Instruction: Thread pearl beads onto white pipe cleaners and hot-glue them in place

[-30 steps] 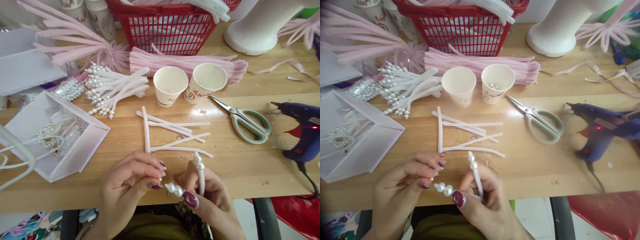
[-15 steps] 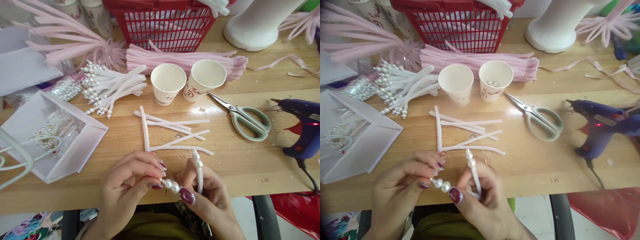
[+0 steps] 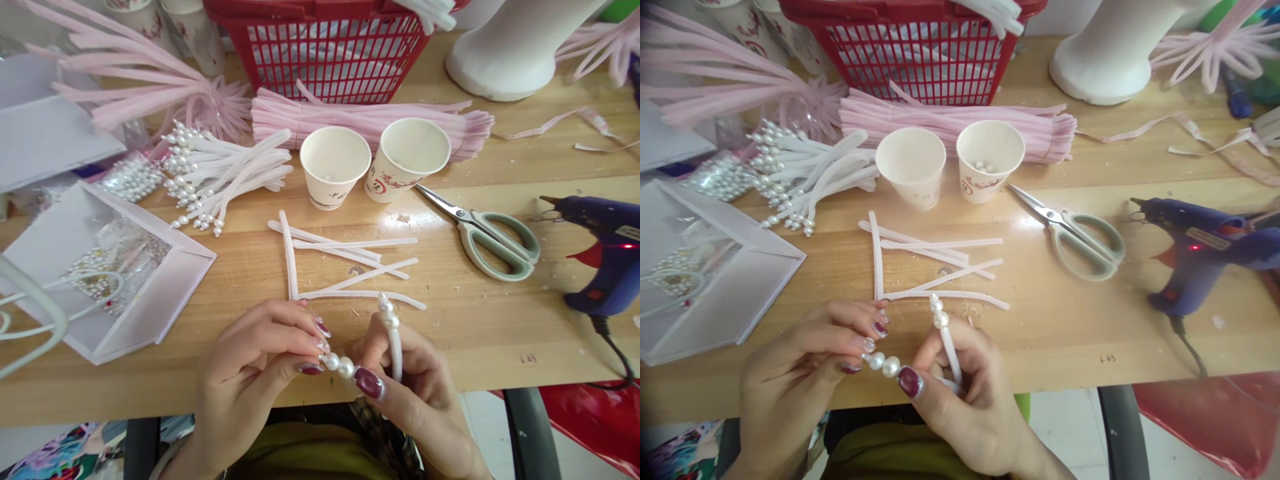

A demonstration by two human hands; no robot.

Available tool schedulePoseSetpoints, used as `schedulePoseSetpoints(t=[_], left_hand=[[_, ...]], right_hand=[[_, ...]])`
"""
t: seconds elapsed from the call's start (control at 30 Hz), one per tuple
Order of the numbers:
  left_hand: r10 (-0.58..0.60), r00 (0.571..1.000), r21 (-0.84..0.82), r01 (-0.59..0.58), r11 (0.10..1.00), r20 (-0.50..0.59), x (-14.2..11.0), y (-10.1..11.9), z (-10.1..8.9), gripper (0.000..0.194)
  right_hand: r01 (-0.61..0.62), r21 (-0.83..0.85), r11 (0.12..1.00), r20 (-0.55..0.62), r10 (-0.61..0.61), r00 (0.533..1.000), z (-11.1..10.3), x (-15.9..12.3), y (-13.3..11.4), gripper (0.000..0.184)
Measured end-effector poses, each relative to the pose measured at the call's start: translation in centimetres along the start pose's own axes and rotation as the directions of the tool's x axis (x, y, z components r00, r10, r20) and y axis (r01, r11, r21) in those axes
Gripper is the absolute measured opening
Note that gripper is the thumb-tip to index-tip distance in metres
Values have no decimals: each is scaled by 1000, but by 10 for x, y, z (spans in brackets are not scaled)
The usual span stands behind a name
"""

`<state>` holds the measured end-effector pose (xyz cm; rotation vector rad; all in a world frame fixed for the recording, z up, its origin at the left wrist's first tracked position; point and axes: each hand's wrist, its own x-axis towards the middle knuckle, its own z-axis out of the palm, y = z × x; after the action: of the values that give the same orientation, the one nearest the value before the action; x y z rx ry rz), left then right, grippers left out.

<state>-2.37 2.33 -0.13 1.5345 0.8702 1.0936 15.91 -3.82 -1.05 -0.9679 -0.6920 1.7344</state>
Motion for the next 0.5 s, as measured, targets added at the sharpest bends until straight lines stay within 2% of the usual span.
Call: schedulePoseSetpoints(t=[0.1,0.4,0.5], left_hand=[[35,999,49,-35,998,16,-1,0,-3,11],[121,988,161,-135,978,98,1,2,-12,16],[134,987,170,-148,974,91,2,3,-11,15]], right_hand=[[-1,21,1000,3,1,1000,1,1,-1,24],[-58,-70,996,-71,53,996,7,3,-10,31],[-53,-43,998,-40,52,998,6,3,-9,30]])
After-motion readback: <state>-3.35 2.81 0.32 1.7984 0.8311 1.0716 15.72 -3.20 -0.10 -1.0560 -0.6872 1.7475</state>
